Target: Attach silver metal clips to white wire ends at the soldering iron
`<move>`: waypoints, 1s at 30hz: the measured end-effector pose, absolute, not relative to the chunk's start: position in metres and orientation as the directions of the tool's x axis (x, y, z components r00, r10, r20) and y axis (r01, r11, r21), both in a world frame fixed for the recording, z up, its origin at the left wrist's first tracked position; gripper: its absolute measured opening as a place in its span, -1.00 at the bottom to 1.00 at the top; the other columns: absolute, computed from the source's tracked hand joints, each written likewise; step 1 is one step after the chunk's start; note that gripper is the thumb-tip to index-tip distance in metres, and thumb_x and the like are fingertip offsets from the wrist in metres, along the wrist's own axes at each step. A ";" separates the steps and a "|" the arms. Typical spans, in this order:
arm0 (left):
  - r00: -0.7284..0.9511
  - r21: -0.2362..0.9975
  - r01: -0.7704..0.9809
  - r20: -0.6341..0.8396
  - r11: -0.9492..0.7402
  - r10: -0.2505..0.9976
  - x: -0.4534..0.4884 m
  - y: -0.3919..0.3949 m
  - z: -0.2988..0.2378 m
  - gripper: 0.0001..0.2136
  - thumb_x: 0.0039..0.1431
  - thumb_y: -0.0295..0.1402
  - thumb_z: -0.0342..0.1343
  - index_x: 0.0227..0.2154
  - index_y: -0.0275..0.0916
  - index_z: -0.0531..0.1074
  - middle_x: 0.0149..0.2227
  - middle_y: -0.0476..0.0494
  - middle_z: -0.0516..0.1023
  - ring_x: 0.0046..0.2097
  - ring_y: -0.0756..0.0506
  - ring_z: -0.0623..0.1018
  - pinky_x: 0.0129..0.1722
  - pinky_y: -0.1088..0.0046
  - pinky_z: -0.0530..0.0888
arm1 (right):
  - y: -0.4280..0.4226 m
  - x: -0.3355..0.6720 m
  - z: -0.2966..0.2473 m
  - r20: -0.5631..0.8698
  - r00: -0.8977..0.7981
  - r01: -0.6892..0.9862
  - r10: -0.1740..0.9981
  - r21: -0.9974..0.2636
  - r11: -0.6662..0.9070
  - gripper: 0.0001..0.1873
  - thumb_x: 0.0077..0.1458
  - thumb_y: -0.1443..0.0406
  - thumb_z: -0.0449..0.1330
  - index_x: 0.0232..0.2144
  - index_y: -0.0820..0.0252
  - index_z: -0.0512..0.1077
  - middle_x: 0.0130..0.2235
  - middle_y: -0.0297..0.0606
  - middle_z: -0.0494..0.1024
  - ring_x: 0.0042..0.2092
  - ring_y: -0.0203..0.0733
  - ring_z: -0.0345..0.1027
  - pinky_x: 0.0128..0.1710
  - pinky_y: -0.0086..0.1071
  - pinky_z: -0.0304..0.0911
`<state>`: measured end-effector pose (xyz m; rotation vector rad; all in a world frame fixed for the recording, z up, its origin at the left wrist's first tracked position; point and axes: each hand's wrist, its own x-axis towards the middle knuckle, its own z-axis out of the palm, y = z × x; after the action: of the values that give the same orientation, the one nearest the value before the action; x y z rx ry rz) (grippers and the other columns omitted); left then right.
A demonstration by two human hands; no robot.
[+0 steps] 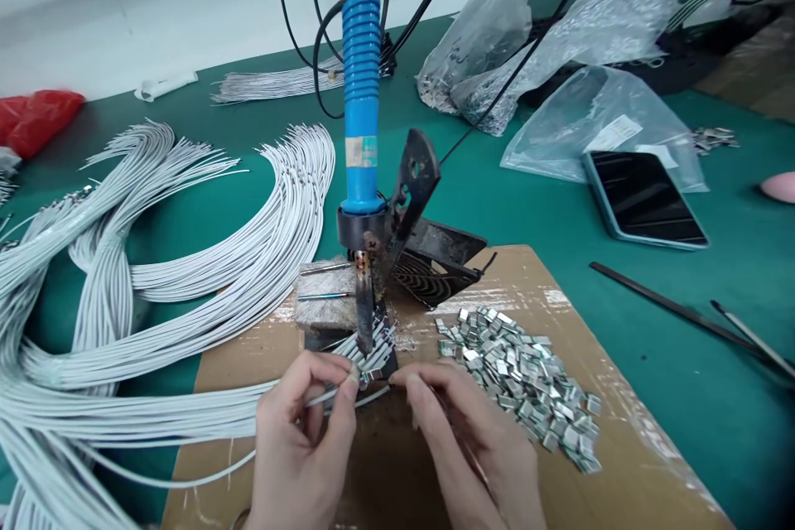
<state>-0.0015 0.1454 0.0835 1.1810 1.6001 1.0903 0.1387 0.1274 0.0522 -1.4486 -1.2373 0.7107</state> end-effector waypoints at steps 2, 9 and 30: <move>-0.189 0.957 0.234 -0.130 0.174 0.973 0.006 0.140 0.090 -0.76 0.31 -0.20 0.22 -0.39 -0.25 0.46 -0.21 -0.05 0.56 -0.15 0.09 0.52 -0.13 0.79 0.37 | 0.128 0.134 0.053 0.207 0.234 0.314 0.950 -0.941 0.128 -0.82 0.47 0.27 0.16 -0.24 0.11 0.49 -0.32 -0.41 0.50 -0.35 -0.44 0.38 -0.35 -0.62 0.28; -0.134 0.973 0.185 -0.115 0.139 0.984 0.001 0.127 0.086 -0.72 0.37 -0.16 0.23 -0.38 -0.24 0.48 -0.23 -0.08 0.52 -0.17 0.07 0.49 -0.09 0.78 0.37 | 0.124 0.124 0.058 0.018 0.273 0.092 0.962 -0.996 -0.007 -0.67 0.45 0.16 0.19 -0.37 0.16 0.50 -0.38 -0.38 0.45 -0.36 -0.37 0.29 -0.34 -0.48 0.17; 0.017 0.963 0.267 0.033 -0.037 0.999 -0.007 0.099 0.062 -0.81 0.53 -0.37 0.07 -0.29 -0.25 0.41 -0.25 -0.04 0.49 -0.21 0.08 0.48 -0.18 0.61 0.35 | 0.146 0.209 0.059 0.024 0.574 0.247 0.818 -0.958 -0.145 -0.24 0.15 -0.35 0.23 -0.35 0.27 0.60 -0.45 -0.12 0.39 -0.38 -0.13 0.33 -0.41 -0.33 0.32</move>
<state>-0.0072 0.0992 0.0621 1.4394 1.3795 1.0856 0.2085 0.1462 0.0590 -1.6862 -0.8959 0.6362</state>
